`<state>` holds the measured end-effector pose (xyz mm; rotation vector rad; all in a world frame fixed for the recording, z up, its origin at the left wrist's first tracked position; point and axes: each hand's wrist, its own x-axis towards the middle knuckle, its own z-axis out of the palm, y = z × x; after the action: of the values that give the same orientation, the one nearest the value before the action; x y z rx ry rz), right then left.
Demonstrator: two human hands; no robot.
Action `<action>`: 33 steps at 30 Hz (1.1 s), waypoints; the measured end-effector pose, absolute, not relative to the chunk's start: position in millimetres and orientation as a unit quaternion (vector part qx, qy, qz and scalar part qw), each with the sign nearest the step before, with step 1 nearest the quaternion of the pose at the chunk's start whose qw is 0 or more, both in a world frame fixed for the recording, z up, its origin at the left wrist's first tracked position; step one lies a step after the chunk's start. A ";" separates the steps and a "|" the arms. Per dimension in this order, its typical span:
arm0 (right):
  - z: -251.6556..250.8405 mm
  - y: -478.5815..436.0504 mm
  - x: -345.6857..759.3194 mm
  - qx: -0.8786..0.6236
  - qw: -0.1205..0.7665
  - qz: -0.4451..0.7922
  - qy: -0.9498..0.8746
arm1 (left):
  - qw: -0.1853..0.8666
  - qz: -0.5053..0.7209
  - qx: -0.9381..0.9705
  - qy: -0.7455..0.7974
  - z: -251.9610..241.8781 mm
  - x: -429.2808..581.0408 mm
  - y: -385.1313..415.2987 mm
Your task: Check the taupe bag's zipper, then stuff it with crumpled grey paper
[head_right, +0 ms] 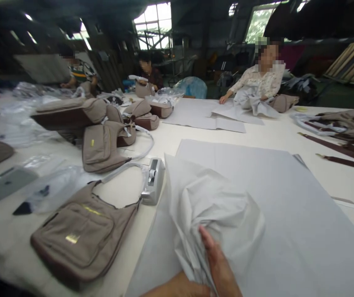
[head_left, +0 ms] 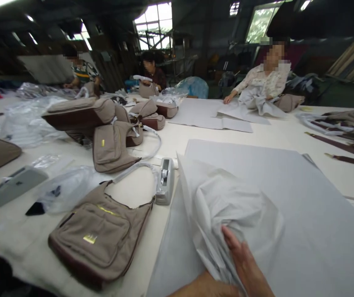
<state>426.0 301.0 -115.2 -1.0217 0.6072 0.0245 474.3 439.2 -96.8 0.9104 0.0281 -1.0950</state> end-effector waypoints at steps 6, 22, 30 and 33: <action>-106.9 348.7 517.9 -0.865 0.502 -0.007 0.018 | 0.669 -0.416 0.615 -0.020 -89.4 488.7 532.0; -146.1 363.4 533.6 -0.922 0.107 0.217 -0.302 | 0.724 -0.276 0.600 0.198 -87.2 509.6 625.9; -161.4 355.0 520.9 -0.930 0.095 0.198 -0.295 | 0.697 -0.289 0.634 0.168 -79.0 520.5 631.9; -158.0 354.5 522.6 -0.921 0.091 0.200 -0.323 | 0.699 -0.293 0.628 0.175 -74.8 522.7 627.6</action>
<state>522.6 354.5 -158.0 -2.7351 -0.9600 0.5938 522.7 627.6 -74.8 1.4004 0.3890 -0.6527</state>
